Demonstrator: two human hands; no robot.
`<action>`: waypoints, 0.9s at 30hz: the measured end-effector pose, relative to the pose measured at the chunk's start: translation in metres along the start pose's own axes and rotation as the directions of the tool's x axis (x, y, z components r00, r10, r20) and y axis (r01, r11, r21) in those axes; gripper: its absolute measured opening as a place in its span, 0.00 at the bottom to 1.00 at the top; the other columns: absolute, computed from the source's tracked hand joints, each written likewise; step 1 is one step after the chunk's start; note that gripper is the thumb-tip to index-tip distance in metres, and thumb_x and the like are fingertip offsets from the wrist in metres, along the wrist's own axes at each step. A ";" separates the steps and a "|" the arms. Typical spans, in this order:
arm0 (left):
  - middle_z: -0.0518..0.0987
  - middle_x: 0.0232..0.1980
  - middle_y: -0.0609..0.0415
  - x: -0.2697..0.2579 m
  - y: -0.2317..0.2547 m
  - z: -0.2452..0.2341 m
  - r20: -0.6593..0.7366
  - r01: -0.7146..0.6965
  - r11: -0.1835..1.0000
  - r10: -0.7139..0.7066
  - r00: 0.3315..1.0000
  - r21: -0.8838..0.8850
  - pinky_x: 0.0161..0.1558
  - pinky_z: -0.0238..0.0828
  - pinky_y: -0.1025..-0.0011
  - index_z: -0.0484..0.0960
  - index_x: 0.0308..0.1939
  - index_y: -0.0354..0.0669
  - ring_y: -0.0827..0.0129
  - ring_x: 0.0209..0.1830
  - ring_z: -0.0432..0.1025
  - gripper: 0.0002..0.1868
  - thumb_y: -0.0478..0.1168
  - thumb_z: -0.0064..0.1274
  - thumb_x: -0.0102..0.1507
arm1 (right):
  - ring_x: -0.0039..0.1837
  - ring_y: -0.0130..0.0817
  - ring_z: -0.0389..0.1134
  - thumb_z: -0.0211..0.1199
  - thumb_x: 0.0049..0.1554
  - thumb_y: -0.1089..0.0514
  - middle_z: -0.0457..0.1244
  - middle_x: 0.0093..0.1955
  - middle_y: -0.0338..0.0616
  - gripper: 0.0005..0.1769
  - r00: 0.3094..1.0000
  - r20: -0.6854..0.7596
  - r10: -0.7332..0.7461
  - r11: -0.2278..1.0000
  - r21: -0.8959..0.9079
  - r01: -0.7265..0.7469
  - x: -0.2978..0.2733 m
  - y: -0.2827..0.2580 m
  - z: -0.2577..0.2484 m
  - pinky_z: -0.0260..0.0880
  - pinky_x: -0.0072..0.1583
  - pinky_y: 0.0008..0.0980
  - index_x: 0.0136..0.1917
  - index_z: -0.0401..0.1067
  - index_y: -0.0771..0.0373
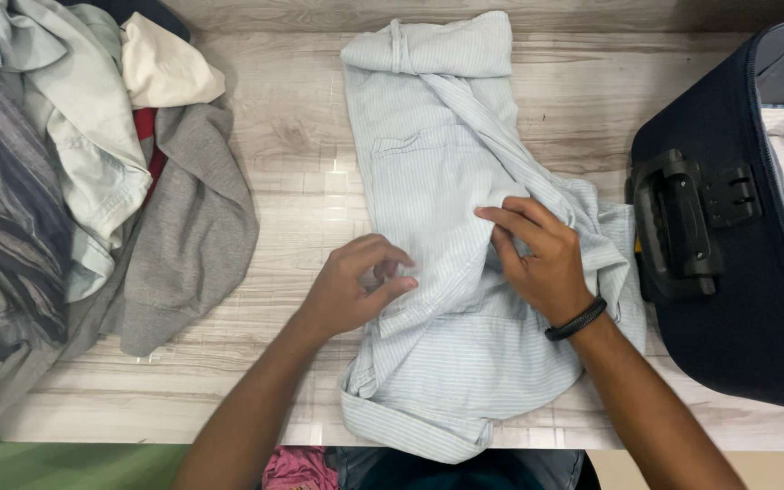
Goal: The person buttons a denim romper, folds a striped shirt, and folds a pair of black pants, placing the romper and shirt into a suitcase.
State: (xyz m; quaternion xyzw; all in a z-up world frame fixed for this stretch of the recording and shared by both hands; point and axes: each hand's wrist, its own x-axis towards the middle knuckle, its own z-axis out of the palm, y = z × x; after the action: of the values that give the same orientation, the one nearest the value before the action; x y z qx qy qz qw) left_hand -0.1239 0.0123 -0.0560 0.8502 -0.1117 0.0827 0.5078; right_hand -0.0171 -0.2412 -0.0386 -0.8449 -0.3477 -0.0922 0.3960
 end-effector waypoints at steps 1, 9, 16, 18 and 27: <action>0.77 0.36 0.55 -0.001 0.001 -0.001 -0.029 -0.032 0.999 0.032 0.999 0.014 0.38 0.70 0.69 0.83 0.46 0.41 0.69 0.34 0.71 0.18 0.50 0.65 0.61 | 0.49 0.36 0.73 0.65 0.54 0.72 0.69 0.53 0.50 0.17 1.000 0.010 -0.025 1.000 -0.003 0.025 0.004 -0.004 0.001 0.75 0.48 0.29 0.56 0.80 0.62; 0.75 0.48 0.49 -0.005 0.002 0.006 -0.089 0.034 0.998 -0.039 0.995 -0.052 0.42 0.72 0.68 0.63 0.66 0.34 0.68 0.42 0.72 0.46 0.62 0.64 0.57 | 0.76 0.52 0.64 0.65 0.61 0.66 0.56 0.79 0.60 0.10 0.979 0.092 -0.182 0.971 0.175 0.164 0.046 -0.047 0.038 0.72 0.70 0.39 0.56 0.73 0.61; 0.77 0.40 0.53 -0.002 -0.027 0.001 -0.251 0.145 0.844 -0.311 0.917 -0.517 0.39 0.67 0.75 0.74 0.60 0.33 0.76 0.38 0.69 0.29 0.54 0.58 0.67 | 0.80 0.54 0.60 0.60 0.62 0.67 0.58 0.79 0.51 0.22 0.897 0.304 -0.322 0.868 0.472 0.152 0.055 -0.069 0.046 0.63 0.77 0.47 0.69 0.68 0.60; 0.79 0.39 0.55 0.001 -0.032 -0.007 -0.243 0.195 0.749 -0.431 0.869 -0.633 0.35 0.67 0.76 0.77 0.57 0.34 0.77 0.35 0.70 0.23 0.51 0.55 0.68 | 0.76 0.46 0.64 0.59 0.61 0.63 0.63 0.75 0.46 0.30 0.841 0.499 -0.209 0.881 0.470 -0.059 0.052 -0.065 0.045 0.65 0.74 0.42 0.75 0.59 0.56; 0.80 0.49 0.45 0.008 -0.044 -0.023 -0.432 0.222 0.818 -0.486 0.760 -0.531 0.46 0.73 0.73 0.81 0.49 0.31 0.69 0.44 0.75 0.14 0.38 0.54 0.63 | 0.68 0.40 0.72 0.66 0.61 0.63 0.71 0.62 0.44 0.13 0.957 0.232 -0.172 0.910 0.410 0.064 0.019 -0.014 0.039 0.71 0.71 0.38 0.59 0.77 0.59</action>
State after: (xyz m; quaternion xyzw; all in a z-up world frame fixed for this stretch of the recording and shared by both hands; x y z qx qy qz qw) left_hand -0.1043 0.0521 -0.0807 0.6541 0.1906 0.1945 0.7057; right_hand -0.0165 -0.1964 -0.0478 -0.7285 -0.4593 0.0695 0.5034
